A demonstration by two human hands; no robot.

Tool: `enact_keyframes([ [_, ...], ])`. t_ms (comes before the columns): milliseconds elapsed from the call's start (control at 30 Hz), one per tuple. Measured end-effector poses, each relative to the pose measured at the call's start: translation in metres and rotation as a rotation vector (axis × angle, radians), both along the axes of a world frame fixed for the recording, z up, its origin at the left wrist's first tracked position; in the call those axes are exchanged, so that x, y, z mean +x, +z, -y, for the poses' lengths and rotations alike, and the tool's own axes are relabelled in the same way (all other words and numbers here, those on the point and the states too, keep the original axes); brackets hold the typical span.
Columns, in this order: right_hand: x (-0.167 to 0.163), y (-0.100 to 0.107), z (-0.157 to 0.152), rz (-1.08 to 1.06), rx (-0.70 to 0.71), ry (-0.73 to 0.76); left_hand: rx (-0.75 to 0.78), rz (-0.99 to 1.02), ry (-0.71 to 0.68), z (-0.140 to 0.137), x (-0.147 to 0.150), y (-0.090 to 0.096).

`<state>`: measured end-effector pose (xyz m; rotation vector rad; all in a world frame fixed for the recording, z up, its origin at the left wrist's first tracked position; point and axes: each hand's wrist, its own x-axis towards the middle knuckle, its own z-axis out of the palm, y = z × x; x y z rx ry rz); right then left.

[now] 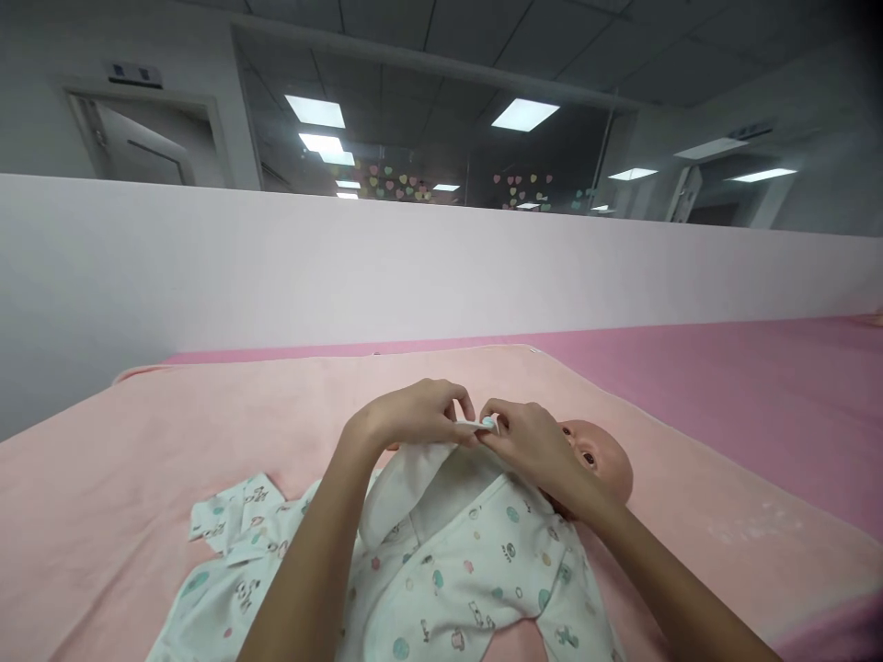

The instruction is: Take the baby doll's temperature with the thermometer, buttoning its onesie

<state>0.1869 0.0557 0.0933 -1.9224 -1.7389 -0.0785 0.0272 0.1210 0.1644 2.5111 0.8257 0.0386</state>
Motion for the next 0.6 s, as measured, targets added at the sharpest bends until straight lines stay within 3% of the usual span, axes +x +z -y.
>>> enact_keyframes([
  [133,0.018,0.001,0.028,-0.040,0.047,0.009,-0.269,0.013,-0.172,0.012,0.001,0.010],
  [233,0.032,-0.006,0.048,-0.020,0.054,0.123,-0.302,0.008,-0.175,0.014,0.005,0.012],
  [333,0.046,-0.011,0.062,-0.109,0.105,0.181,-0.121,-0.002,0.011,0.002,0.014,0.000],
  [467,0.079,-0.012,0.057,-0.342,0.338,-0.027,0.352,-0.092,0.320,-0.027,0.037,-0.041],
  [533,0.099,-0.012,0.042,-0.404,0.405,-0.129,0.444,-0.110,0.304,-0.040,0.047,-0.066],
  [600,0.117,-0.015,0.025,-0.443,0.350,-0.125,0.463,-0.108,0.250,-0.047,0.054,-0.087],
])
